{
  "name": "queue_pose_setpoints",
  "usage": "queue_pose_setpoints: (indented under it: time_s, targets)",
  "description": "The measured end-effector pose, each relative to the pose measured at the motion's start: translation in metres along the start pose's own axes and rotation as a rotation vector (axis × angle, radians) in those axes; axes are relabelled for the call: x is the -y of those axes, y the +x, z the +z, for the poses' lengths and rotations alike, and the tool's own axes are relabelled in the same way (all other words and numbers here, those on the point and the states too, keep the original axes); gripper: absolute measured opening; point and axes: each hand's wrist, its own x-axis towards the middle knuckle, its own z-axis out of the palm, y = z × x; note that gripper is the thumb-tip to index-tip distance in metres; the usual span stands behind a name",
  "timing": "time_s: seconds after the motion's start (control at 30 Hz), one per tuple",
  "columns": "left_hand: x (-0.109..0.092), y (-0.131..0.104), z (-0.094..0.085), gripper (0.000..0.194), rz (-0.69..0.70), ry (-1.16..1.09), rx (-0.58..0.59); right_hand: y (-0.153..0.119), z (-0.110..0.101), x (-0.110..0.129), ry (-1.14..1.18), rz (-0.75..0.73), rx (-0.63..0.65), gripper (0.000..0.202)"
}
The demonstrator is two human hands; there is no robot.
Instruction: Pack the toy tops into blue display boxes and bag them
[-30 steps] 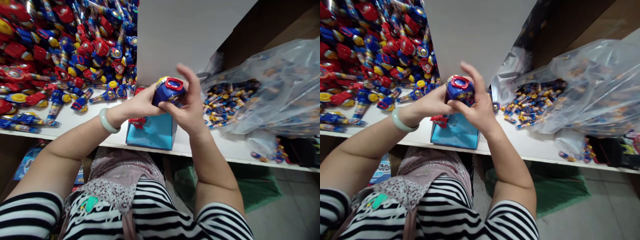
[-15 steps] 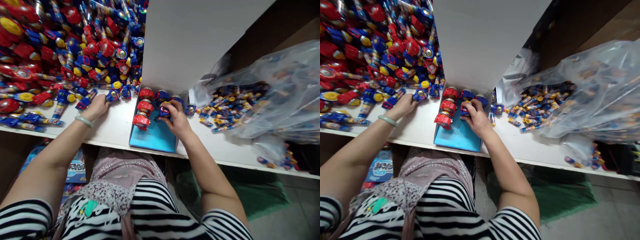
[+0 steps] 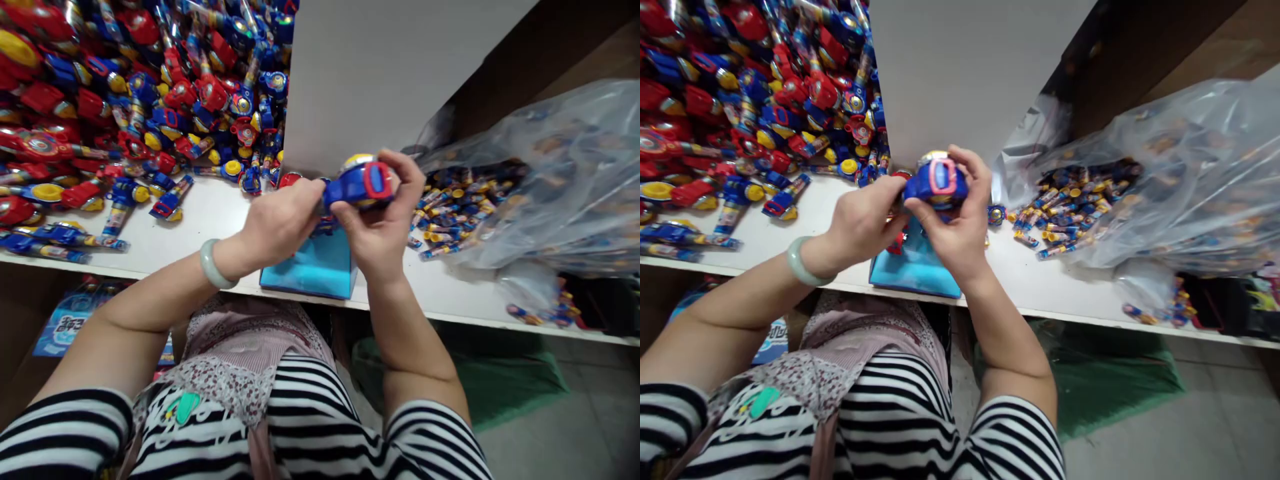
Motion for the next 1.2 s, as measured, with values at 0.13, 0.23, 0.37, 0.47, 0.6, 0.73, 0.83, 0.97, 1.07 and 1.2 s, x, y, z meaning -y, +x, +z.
queue_pose_setpoints:
  time_s: [0.13,0.23,0.37,0.47,0.6,0.73,0.83,0.97,1.07,1.2]
  targets:
    - [0.028,0.008,-0.005,0.058,0.045,-0.064,-0.049,-0.015,-0.035,-0.036,-0.147,-0.062,-0.213,0.066]
    - [0.099,0.007,-0.015,0.044,-0.293,-0.03,-0.187,-0.041,-0.049,-0.074,-0.218,-0.073,-0.137,0.06]
    - [0.172,0.0,-0.003,0.04,-0.682,0.209,0.011,-0.069,-0.031,-0.102,-0.217,-0.062,0.014,0.056]
    - [0.188,-0.004,0.02,0.056,-0.794,0.28,0.099,-0.071,-0.025,-0.101,-0.255,-0.04,0.137,0.056]
    - [0.194,-0.007,0.041,0.066,-0.819,0.217,0.007,-0.059,-0.039,-0.091,-0.297,-0.028,0.291,0.055]
    - [0.204,-0.014,0.038,0.062,-0.785,0.104,-0.11,-0.05,-0.046,-0.088,-0.3,0.02,0.344,0.053]
    - [0.203,-0.025,0.023,0.052,-0.824,-0.13,-0.214,-0.05,-0.045,-0.09,-0.29,0.035,0.349,0.054]
    - [0.187,-0.043,-0.01,0.048,-0.844,-0.588,-0.255,-0.054,-0.041,-0.1,-0.286,-0.005,0.258,0.056]
    - [0.17,-0.058,-0.036,0.049,-0.805,-0.726,-0.247,-0.061,-0.035,-0.11,-0.282,0.004,0.179,0.057]
    - [0.145,-0.073,-0.058,0.04,-0.729,-0.724,-0.26,-0.065,-0.036,-0.112,-0.271,0.025,0.144,0.058]
